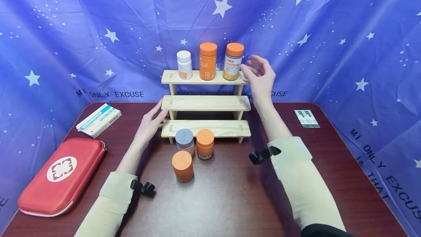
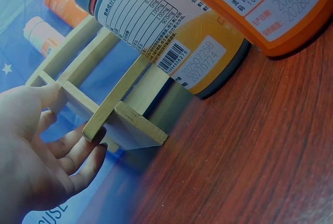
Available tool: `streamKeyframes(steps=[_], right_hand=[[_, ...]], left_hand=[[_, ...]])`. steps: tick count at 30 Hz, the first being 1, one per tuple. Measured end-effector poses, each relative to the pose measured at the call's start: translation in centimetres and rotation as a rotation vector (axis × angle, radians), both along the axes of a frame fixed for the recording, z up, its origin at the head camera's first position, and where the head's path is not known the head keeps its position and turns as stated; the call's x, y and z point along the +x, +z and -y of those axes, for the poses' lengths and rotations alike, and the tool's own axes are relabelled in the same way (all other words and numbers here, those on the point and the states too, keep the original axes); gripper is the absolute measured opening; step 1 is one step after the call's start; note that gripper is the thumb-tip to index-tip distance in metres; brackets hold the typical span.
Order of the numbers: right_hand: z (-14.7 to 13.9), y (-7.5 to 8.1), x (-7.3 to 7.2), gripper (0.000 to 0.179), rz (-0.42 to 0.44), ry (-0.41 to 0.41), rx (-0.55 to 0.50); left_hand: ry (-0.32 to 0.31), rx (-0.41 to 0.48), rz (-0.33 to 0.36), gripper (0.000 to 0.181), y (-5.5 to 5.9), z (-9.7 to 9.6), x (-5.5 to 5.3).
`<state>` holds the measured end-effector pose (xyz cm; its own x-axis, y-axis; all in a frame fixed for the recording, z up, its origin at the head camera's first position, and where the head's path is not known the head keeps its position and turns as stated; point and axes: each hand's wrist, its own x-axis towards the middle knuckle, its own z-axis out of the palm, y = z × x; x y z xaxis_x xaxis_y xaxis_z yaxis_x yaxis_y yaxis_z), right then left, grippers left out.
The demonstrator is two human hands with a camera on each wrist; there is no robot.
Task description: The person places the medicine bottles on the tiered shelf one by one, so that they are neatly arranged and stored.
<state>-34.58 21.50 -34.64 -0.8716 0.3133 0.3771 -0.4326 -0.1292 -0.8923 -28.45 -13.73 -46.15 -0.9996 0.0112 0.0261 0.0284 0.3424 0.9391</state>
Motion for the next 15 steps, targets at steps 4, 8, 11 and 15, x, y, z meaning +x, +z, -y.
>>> streamKeyframes(steps=[4, 8, 11, 15], right_hand=[[0.2, -1.3, 1.7, 0.024, -0.097, -0.025, -0.079], [0.4, -2.8, 3.7, 0.017, -0.131, -0.005, -0.093], [0.6, -4.0, 5.1, 0.015, -0.123, 0.001, -0.094], [0.7, -5.5, 6.7, 0.015, -0.097, 0.017, -0.1]], left_hand=[[0.003, -0.005, 0.001, 0.066, 0.0, 0.0, 0.0], [-0.001, -0.001, 0.008, 0.065, 0.0, 0.0, 0.0], [-0.003, -0.002, 0.011, 0.064, 0.0, 0.0, 0.0], [0.001, -0.006, 0.007, 0.064, 0.1, 0.1, 0.0]])
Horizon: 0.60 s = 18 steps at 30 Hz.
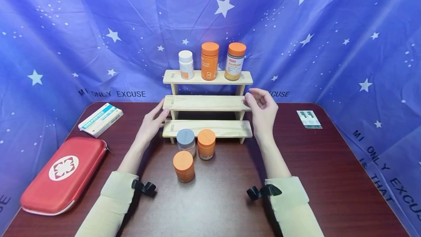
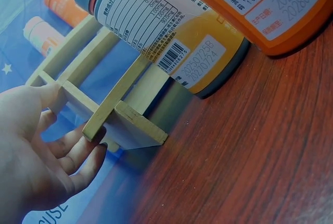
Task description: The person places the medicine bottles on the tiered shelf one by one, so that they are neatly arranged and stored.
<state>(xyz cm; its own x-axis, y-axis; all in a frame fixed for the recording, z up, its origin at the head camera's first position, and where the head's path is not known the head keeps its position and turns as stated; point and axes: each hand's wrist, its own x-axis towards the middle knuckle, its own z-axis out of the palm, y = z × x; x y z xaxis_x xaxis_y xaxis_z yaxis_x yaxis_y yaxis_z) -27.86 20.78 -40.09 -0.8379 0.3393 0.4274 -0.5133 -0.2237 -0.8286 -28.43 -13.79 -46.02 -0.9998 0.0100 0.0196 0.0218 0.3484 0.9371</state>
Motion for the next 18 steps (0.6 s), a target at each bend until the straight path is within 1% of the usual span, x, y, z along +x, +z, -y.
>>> streamKeyframes(steps=[5, 8, 11, 14, 18], right_hand=[[0.1, -1.4, 1.7, 0.019, 0.048, 0.033, 0.037], [0.3, -1.9, 2.3, 0.021, 0.066, 0.051, 0.109], [0.4, -2.2, 2.7, 0.022, 0.076, 0.092, 0.189], [0.4, -2.4, 3.0, 0.027, 0.102, 0.164, 0.285], [0.2, -2.5, 3.2, 0.033, 0.175, 0.307, 0.411]], left_hand=[[-0.008, 0.017, -0.002, 0.065, 0.0, -0.1, 0.0], [-0.006, 0.019, 0.0, 0.065, 0.0, 0.0, -0.1], [-0.003, 0.016, -0.001, 0.065, 0.0, 0.0, -0.1], [-0.005, 0.015, -0.002, 0.065, -0.1, 0.0, -0.1], [-0.008, 0.023, -0.002, 0.066, 0.0, -0.1, -0.1]])
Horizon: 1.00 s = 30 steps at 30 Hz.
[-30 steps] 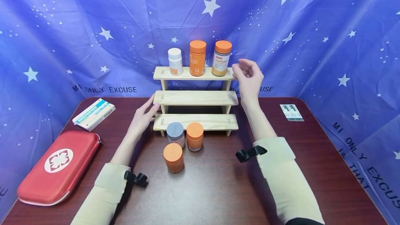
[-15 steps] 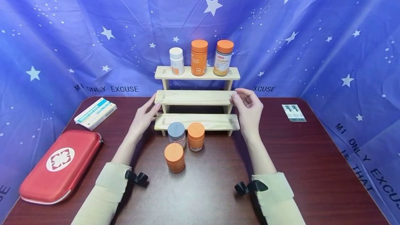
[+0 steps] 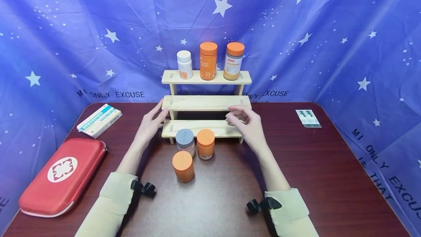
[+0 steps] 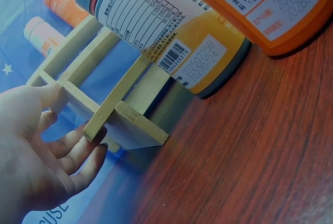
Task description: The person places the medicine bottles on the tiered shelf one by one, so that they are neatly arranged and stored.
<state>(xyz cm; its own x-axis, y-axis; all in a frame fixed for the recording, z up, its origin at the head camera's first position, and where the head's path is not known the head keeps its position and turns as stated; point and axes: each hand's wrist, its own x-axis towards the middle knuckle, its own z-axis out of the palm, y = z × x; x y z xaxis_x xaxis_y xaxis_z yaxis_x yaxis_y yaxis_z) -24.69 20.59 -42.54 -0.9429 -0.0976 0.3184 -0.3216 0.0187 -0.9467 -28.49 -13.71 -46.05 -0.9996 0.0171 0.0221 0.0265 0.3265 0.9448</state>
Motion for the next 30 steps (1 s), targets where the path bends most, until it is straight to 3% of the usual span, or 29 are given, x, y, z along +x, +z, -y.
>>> streamKeyframes(steps=[5, 14, 20, 30], right_hand=[[0.2, 0.1, -0.1, 0.037, 0.03, 0.162, 0.157], [0.5, 0.1, 0.3, 0.049, 0.05, 0.32, 0.404], [1.2, -0.2, 0.8, 0.06, 0.09, 0.406, 0.449], [2.5, -1.1, 1.1, 0.065, 0.111, 0.455, 0.458]], left_hand=[[0.009, -0.024, -0.007, 0.065, 0.1, 0.2, 0.0], [0.004, -0.033, 0.005, 0.065, 0.2, 0.1, 0.1], [0.001, -0.018, 0.006, 0.065, 0.1, 0.0, 0.0], [0.014, -0.024, 0.009, 0.064, -0.2, 0.0, 0.0]])
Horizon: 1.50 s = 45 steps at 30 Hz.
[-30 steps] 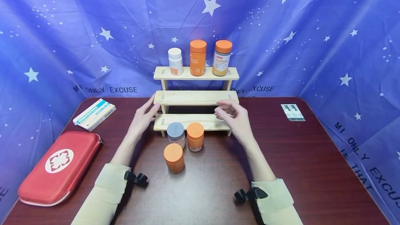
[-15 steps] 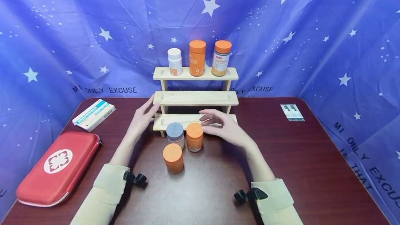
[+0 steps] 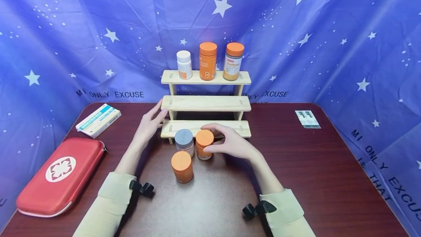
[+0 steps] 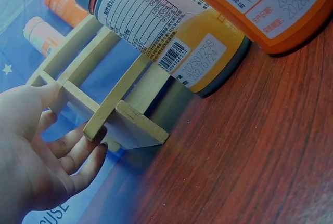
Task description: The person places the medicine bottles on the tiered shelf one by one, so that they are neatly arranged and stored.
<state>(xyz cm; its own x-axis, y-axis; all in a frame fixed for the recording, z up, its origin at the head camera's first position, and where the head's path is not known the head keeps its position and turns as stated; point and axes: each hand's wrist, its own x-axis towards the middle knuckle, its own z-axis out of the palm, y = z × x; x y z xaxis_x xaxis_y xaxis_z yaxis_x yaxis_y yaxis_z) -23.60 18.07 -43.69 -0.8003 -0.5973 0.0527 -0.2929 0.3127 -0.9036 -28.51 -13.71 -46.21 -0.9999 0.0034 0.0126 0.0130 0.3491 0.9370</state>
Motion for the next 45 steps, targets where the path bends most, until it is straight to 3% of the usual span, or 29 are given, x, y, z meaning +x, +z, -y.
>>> streamKeyframes(steps=[15, 23, 28, 38, 45], right_hand=[[0.3, -0.5, -0.1, 0.056, 0.014, -0.003, -0.011], [-0.4, 0.3, 0.2, 0.058, 0.038, -0.007, -0.049], [-1.2, 1.0, 0.3, 0.058, 0.007, -0.019, -0.095], [-1.8, 2.2, 0.6, 0.055, -0.054, -0.151, -0.172], [-1.5, 3.4, 0.3, 0.054, -0.163, -0.228, -0.191]], left_hand=[[-0.001, -0.023, 0.001, 0.069, 0.0, 0.2, 0.3], [-0.013, 0.021, 0.009, 0.065, -0.1, 0.1, 0.2], [-0.011, 0.017, 0.005, 0.065, 0.0, -0.1, 0.2], [-0.016, 0.011, -0.007, 0.066, 0.0, 0.1, 0.2], [-0.011, -0.005, -0.009, 0.064, 0.0, 0.1, 0.1]])
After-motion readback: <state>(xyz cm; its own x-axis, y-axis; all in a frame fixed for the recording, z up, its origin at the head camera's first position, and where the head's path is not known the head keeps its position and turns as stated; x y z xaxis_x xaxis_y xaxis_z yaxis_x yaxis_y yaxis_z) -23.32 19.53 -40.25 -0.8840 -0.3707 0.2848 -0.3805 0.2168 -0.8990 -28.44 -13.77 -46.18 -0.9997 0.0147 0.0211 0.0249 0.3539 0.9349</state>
